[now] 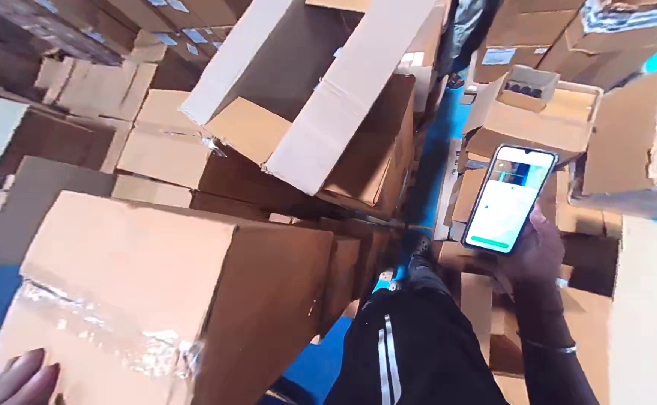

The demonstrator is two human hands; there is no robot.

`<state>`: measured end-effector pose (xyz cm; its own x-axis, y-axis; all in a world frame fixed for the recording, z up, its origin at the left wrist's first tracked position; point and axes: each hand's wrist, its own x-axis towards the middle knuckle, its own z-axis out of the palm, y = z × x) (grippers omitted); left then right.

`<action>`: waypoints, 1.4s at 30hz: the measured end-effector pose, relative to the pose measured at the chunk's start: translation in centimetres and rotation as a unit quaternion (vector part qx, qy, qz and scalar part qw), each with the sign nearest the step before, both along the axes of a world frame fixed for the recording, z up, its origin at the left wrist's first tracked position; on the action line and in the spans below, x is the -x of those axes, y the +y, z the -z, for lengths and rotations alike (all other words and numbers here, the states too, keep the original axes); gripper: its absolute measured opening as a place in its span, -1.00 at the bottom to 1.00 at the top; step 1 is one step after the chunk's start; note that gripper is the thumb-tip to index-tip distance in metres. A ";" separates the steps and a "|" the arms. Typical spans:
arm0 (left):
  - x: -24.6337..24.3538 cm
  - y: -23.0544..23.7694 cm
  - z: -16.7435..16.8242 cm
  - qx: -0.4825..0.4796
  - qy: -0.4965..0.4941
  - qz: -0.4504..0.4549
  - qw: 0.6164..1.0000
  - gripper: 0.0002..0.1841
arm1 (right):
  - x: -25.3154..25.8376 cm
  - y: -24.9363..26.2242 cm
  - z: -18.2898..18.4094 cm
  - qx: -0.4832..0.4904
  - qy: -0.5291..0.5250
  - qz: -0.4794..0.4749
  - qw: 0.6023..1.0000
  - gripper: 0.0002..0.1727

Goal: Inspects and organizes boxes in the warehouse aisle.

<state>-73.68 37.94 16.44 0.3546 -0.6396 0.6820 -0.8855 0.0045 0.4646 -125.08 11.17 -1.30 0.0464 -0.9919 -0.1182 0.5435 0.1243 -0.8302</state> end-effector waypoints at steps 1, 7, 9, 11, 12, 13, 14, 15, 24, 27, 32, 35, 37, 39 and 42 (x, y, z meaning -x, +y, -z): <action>0.7 -0.4 -0.4 0.014 0.045 -0.023 0.999 -0.55 | 0.4 -1.7 -0.1 -0.001 0.007 -0.014 1.000 -0.41; 2.2 -2.8 -4.2 -0.008 0.113 -0.115 0.987 -0.67 | -1.0 -7.2 -1.5 0.030 0.011 -0.064 0.997 -0.48; 0.2 -2.1 -6.6 -0.095 0.149 -0.021 0.984 -0.72 | -2.1 -7.6 -1.8 0.041 -0.006 -0.079 0.996 -0.49; 0.7 -3.1 -9.0 -0.184 0.210 0.031 0.960 -0.74 | -3.1 -7.8 -2.0 0.044 -0.023 -0.089 0.995 -0.50; 4.1 -5.3 -10.3 -0.188 0.252 -0.017 0.949 -0.74 | -3.5 -7.5 -2.3 0.039 -0.032 -0.091 0.995 -0.50; 7.2 -7.5 -11.5 -0.188 0.272 -0.033 0.943 -0.66 | -4.0 -7.5 -2.5 0.036 -0.040 -0.091 0.994 -0.49; 8.9 -9.6 -12.7 -0.198 0.251 -0.020 0.947 -0.63 | -4.6 -7.7 -2.8 0.040 -0.040 -0.091 0.994 -0.49; 8.3 -11.0 -13.5 -0.254 0.181 0.040 0.949 -0.59 | -4.9 -8.0 -3.1 0.047 -0.035 -0.091 0.994 -0.49; 11.7 -34.3 -9.2 -0.420 -0.291 0.180 0.840 -0.21 | -3.3 -20.1 0.8 0.040 -0.034 -0.124 0.991 -0.31; 12.0 -42.2 -4.5 -0.518 -0.204 0.136 0.820 -0.02 | -2.3 -26.4 1.7 0.017 -0.015 -0.136 0.991 -0.37; 11.3 -49.3 3.6 -0.649 0.056 0.024 0.758 -0.24 | 0.8 -36.2 2.1 -0.001 0.038 -0.148 0.988 -0.27; 11.6 -50.0 4.8 -0.636 0.099 -0.058 0.763 -0.63 | 2.3 -40.5 2.7 -0.008 0.016 -0.156 0.988 -0.23; 11.0 -50.3 4.1 -0.602 0.073 -0.096 0.789 -0.71 | 2.7 -42.6 2.7 -0.011 0.017 -0.152 0.988 -0.26; 9.8 -51.8 1.5 -0.563 0.043 -0.131 0.815 -0.66 | 2.6 -44.3 2.5 -0.016 0.005 -0.149 0.989 -0.23; 7.3 -54.7 -3.9 -0.503 -0.022 -0.150 0.851 -0.59 | 2.0 -45.9 1.3 0.006 0.001 -0.142 0.990 -0.31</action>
